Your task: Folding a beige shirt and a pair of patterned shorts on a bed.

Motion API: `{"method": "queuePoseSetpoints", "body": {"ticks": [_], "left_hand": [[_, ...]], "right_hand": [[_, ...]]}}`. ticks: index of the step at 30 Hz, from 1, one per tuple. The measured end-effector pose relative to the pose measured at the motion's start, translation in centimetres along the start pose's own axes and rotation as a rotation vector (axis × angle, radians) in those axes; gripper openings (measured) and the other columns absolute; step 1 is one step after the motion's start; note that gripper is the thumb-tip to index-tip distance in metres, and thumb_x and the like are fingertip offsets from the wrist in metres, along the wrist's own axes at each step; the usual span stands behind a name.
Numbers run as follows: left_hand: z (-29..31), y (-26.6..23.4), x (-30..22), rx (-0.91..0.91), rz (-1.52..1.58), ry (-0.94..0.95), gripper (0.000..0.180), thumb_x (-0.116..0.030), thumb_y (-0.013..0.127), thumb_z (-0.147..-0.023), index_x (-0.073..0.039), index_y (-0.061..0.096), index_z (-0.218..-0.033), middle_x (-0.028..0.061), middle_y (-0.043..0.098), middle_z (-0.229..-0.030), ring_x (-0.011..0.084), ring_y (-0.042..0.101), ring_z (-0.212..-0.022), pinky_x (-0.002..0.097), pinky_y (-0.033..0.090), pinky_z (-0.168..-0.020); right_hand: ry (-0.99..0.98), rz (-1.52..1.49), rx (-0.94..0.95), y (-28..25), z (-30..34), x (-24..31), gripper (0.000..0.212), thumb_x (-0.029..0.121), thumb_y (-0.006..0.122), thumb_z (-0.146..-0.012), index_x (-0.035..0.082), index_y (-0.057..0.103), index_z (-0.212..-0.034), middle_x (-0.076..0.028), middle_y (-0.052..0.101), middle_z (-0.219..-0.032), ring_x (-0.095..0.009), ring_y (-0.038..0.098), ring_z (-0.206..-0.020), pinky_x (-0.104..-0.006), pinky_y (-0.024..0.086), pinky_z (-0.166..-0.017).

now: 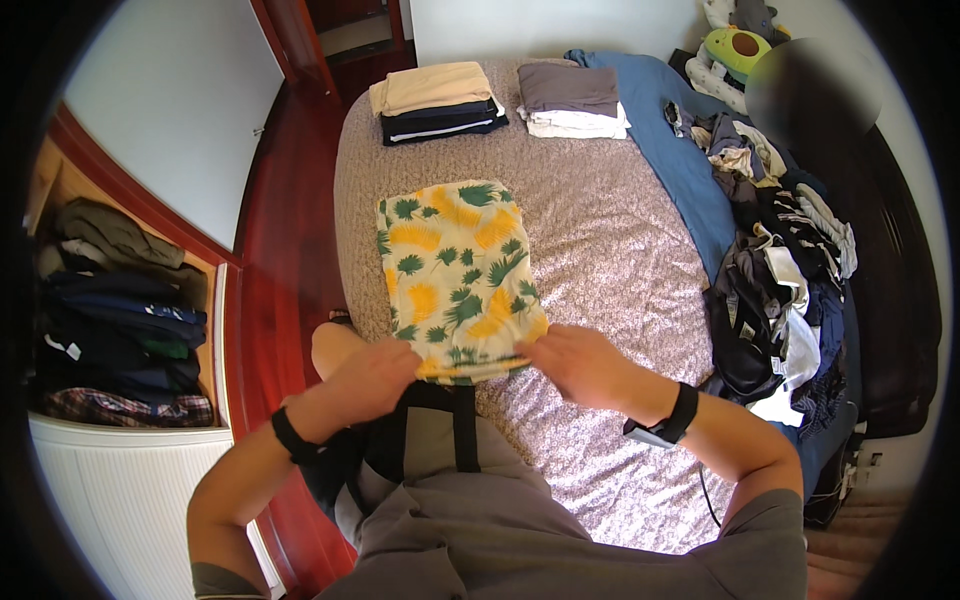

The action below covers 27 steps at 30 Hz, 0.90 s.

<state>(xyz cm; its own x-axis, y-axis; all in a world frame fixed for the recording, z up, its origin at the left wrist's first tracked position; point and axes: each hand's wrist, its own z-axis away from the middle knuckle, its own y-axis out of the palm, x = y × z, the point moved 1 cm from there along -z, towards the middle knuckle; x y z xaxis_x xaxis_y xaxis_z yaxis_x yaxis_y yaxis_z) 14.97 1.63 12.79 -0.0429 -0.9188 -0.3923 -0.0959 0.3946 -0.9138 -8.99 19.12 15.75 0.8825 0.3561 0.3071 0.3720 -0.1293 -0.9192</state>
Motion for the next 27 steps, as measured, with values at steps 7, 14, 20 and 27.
{"method": "queuePoseSetpoints", "body": {"ticks": [7,14,20,27], "left_hand": [[-5.4,-13.6,2.6,-0.477,-0.121,-0.031,0.024,-0.004,0.057,-0.078,0.000,0.055,-0.102,0.0168,0.056,-0.090,0.0333,0.056,-0.082,0.0357,0.047,-0.070],[-9.9,-26.1,-0.2,-0.606,-0.346,0.020,0.020,-0.002,0.047,-0.085,0.003,0.053,-0.104,0.0150,0.055,-0.092,0.0312,0.055,-0.082,0.0340,0.045,-0.074],[-10.5,-28.7,-1.6,-0.738,-0.407,0.095,0.020,-0.005,0.043,-0.087,0.001,0.056,-0.100,0.0168,0.054,-0.086,0.0354,0.054,-0.084,0.0388,0.043,-0.075],[-9.8,-28.7,-2.2,-0.663,-0.219,-0.017,0.021,-0.011,0.043,-0.093,0.003,0.055,-0.104,0.0110,0.058,-0.093,0.0212,0.055,-0.087,0.0294,0.043,-0.079]], "right_hand": [[0.031,0.296,-0.269,-11.6,-6.6,-2.5,0.020,-0.004,0.055,-0.075,0.001,0.058,-0.094,-0.015,0.060,-0.082,-0.028,0.060,-0.075,-0.0359,0.050,-0.065],[0.082,0.383,-0.563,-22.0,-12.3,-1.7,0.015,0.002,0.051,-0.081,-0.002,0.058,-0.094,-0.019,0.058,-0.083,-0.038,0.057,-0.079,-0.0403,0.046,-0.069],[-0.009,0.452,-0.613,-25.0,-12.8,-0.3,0.021,0.001,0.047,-0.081,-0.001,0.059,-0.099,-0.017,0.057,-0.085,-0.036,0.056,-0.080,-0.0393,0.045,-0.071],[-0.060,0.317,-0.563,-25.1,-12.3,-0.7,0.019,0.002,0.047,-0.083,-0.002,0.060,-0.097,-0.019,0.061,-0.085,-0.035,0.058,-0.078,-0.0359,0.046,-0.070]]}}
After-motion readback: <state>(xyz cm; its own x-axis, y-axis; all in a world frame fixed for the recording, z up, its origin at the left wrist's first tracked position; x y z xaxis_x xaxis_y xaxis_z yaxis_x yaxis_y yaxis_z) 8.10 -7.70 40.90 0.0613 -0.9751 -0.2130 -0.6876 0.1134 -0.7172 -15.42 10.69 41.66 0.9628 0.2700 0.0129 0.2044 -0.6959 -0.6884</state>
